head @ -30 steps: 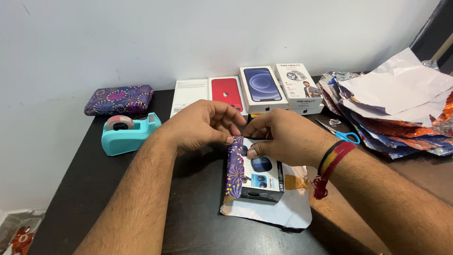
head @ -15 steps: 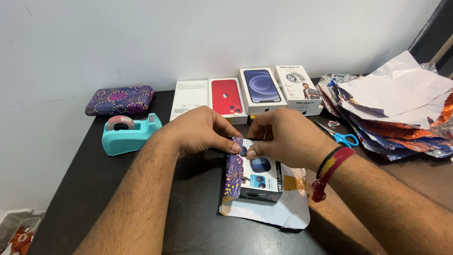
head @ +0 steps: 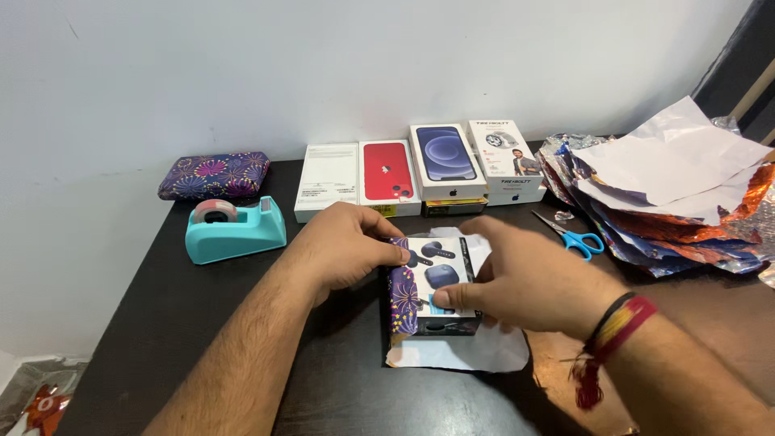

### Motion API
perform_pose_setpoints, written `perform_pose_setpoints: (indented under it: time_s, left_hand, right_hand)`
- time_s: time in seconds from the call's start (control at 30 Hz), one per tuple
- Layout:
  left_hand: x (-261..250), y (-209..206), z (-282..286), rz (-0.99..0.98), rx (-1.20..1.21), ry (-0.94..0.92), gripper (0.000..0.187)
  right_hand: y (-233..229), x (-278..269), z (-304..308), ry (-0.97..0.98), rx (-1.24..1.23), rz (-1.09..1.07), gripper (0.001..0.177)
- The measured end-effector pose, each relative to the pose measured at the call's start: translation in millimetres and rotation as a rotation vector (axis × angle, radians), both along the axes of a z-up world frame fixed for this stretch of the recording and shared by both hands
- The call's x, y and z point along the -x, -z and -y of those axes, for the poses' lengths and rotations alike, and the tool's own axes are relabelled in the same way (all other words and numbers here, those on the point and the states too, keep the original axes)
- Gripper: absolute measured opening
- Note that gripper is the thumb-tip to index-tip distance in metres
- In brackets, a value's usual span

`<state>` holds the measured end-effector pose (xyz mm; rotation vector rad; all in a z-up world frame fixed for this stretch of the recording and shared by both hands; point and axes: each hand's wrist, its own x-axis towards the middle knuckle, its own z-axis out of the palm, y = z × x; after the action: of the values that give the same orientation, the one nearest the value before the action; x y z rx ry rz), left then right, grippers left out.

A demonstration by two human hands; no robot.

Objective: The person wraps a small rectangular box with patterned wrapping paper. They cut the paper with scissors, fold the edges, and secure the folds with clear tape from a dispenser. The wrapped box is placed on the table.

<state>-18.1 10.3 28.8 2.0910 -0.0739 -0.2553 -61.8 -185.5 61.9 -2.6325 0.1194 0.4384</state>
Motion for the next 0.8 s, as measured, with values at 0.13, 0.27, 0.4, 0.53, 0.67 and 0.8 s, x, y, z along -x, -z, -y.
perform_pose_setpoints:
  time_s: [0.13, 0.27, 0.4, 0.53, 0.67, 0.8]
  left_hand:
    - [6.9, 6.1, -2.3, 0.041, 0.012, -0.106, 0.027]
    - [18.5, 16.5, -8.1, 0.095, 0.000, -0.224, 0.028]
    - [32.4, 28.4, -1.9, 0.218, 0.032, -0.376, 0.033]
    - [35.7, 32.7, 11.2, 0.290, -0.026, -0.441, 0.035]
    - [34.1, 30.1, 16.4, 0.303, -0.056, -0.393, 0.035]
    - [38.6, 31.8, 18.5, 0.458, 0.034, -0.395, 0.030]
  right_hand:
    - [1.4, -1.3, -4.0, 0.041, -0.089, 0.070, 0.105]
    - [9.7, -18.4, -11.4, 0.019, -0.135, 0.260, 0.084]
    - [17.8, -42.4, -16.7, -0.113, -0.225, 0.364, 0.064]
    - [18.4, -59.9, -15.4, -0.162, -0.162, 0.458, 0.036]
    - [14.5, -63.7, -25.7, -0.316, -0.136, 0.657, 0.020]
    - [14.6, -66.6, -66.5, -0.316, -0.310, 0.560, 0.019]
